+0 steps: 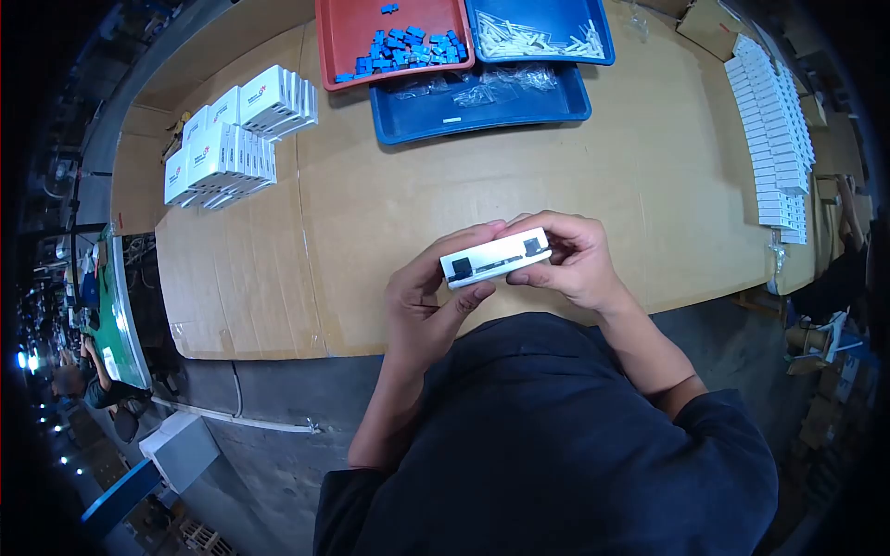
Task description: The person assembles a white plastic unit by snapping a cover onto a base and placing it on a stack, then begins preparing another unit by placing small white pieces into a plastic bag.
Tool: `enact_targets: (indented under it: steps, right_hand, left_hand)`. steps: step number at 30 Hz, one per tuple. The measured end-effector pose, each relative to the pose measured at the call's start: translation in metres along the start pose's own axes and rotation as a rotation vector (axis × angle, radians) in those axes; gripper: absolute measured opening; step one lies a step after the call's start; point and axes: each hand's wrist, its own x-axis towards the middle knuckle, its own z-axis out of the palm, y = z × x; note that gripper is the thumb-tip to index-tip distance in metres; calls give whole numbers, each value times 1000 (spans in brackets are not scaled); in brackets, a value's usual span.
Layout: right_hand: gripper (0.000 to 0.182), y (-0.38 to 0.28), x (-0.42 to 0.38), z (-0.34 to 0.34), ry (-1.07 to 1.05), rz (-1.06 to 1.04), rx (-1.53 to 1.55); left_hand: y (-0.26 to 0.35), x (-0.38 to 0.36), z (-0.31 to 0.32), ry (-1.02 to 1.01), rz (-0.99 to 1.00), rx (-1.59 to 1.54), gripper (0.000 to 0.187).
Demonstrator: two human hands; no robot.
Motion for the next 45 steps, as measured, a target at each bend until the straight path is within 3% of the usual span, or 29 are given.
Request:
enact_targets:
  steps: [12,25,30,33,34,36,38,40,45]
  right_hand:
    - [39,-15,4,-1,-79,-152,-214]
    - [36,-10,1,5,-29,-174,-257]
    - [36,-6,-1,4,-26,-159,-227]
    - [39,-4,-3,7,95,-1,26]
    - [39,-6,0,6,92,-8,24]
    - [37,-8,6,6,98,-3,-49]
    - [37,-6,8,4,104,-1,-84]
    - [35,-1,9,0,-32,-129,-295]
    - [31,-6,8,6,-50,-185,-338]
  left_hand:
    - [-2,-1,2,-36,92,-64,37]
    - [-4,-2,0,-33,73,-97,36]
    - [-6,-1,-1,-57,103,-74,41]
    - [-3,0,2,29,46,-65,41]
    - [-10,-5,-5,28,-64,-60,40]
    - [-15,-8,-8,41,-198,-60,34]
    - [-20,-11,-8,36,-177,-20,33]
    - [-18,-12,-5,35,-158,18,31]
    - [-22,-16,0,44,-84,44,28]
